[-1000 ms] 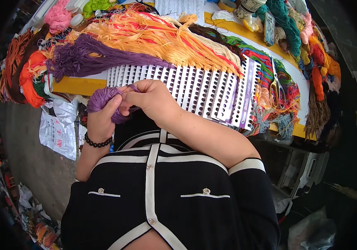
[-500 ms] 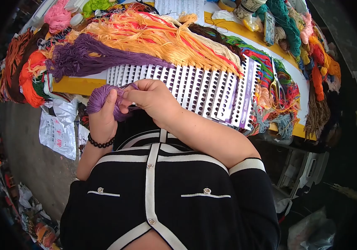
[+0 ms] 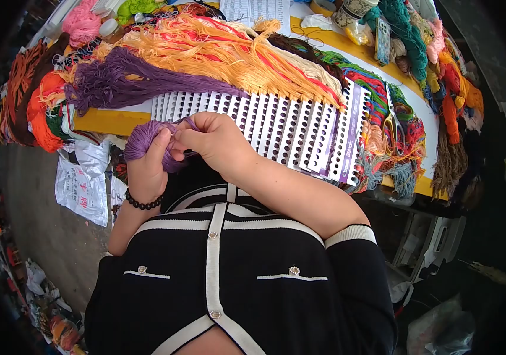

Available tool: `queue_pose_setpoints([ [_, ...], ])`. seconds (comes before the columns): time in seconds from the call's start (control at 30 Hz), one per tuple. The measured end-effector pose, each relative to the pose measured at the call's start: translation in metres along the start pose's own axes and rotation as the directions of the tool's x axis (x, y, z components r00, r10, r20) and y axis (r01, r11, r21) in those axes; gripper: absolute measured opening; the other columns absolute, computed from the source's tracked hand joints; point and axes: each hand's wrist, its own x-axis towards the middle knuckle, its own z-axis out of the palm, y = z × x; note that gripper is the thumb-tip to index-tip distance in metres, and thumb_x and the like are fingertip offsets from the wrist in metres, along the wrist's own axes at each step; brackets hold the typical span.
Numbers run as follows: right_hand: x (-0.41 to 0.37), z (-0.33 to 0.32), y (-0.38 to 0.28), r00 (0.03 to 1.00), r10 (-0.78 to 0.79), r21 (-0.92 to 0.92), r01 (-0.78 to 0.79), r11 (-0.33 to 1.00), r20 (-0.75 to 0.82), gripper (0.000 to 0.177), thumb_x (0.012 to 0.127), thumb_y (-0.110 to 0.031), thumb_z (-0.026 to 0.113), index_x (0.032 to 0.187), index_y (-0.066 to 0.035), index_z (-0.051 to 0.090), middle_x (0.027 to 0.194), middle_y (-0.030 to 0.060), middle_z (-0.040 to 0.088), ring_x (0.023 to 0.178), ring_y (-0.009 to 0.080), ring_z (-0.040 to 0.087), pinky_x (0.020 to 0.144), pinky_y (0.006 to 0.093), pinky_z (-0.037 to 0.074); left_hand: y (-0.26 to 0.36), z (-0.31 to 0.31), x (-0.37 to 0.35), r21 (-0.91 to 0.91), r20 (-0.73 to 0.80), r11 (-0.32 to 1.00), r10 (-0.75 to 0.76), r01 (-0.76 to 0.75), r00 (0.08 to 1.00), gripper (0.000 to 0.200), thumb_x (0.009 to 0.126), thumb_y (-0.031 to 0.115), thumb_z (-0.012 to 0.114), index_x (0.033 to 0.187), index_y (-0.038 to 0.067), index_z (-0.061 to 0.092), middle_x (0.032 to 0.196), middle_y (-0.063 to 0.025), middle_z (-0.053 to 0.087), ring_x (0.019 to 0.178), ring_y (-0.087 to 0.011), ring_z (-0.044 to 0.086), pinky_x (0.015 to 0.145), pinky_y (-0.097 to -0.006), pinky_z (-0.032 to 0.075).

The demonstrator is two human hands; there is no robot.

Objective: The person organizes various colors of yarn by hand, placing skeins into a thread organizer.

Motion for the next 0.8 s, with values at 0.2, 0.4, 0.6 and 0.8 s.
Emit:
queue_pose_setpoints([
  [0.2,-0.001,0.000,-0.001,1.000,0.014,0.044,-0.014,0.999,-0.011,0.005,0.084,-0.006,0.060,0.087,-0.003,0.059,0.077,0.0042,0.061,0.073,0.0125,0.058,0.073,0.0258,0.045,-0.002,0.000,0.000,-0.027,-0.012,1.000,0.002,-0.002,1.000,0.013,0.091,0.010,0.051,0.092,-0.001,0.058,0.075,-0.0059,0.062,0.062,-0.0111,0.057,0.058,-0.0216,0.046],
  [0.4,0.008,-0.016,-0.007,0.994,0.108,0.351,-0.091,0.932,-0.031,0.008,0.086,-0.013,0.054,0.088,-0.006,0.054,0.073,-0.0005,0.057,0.072,0.0138,0.055,0.075,0.0273,0.043,-0.006,-0.020,0.007,-0.190,-0.036,0.981,0.038,-0.044,0.999,0.018,0.093,0.011,0.047,0.097,-0.004,0.057,0.082,-0.0136,0.065,0.070,-0.0180,0.063,0.071,-0.0294,0.051],
  [0.6,0.006,-0.009,-0.002,0.996,0.059,0.006,-0.059,0.998,-0.072,0.011,0.080,-0.011,0.064,0.084,-0.002,0.066,0.071,-0.0003,0.060,0.058,0.0051,0.046,0.055,0.0206,0.035,0.001,-0.018,0.004,-0.271,0.219,0.945,-0.126,0.185,0.967,0.038,0.080,-0.005,0.044,0.118,-0.009,0.050,0.091,-0.0169,0.064,0.078,-0.0216,0.064,0.074,-0.0290,0.052],
  [0.8,0.004,0.000,0.005,0.997,0.033,-0.129,-0.041,0.991,-0.065,0.008,0.079,-0.005,0.064,0.082,0.003,0.064,0.065,0.0046,0.059,0.057,0.0090,0.052,0.056,0.0213,0.041,-0.001,-0.013,0.003,-0.077,0.235,0.986,-0.127,0.149,0.964,0.046,0.078,-0.007,0.048,0.124,-0.009,0.046,0.107,-0.0141,0.060,0.089,-0.0174,0.061,0.084,-0.0278,0.047],
])
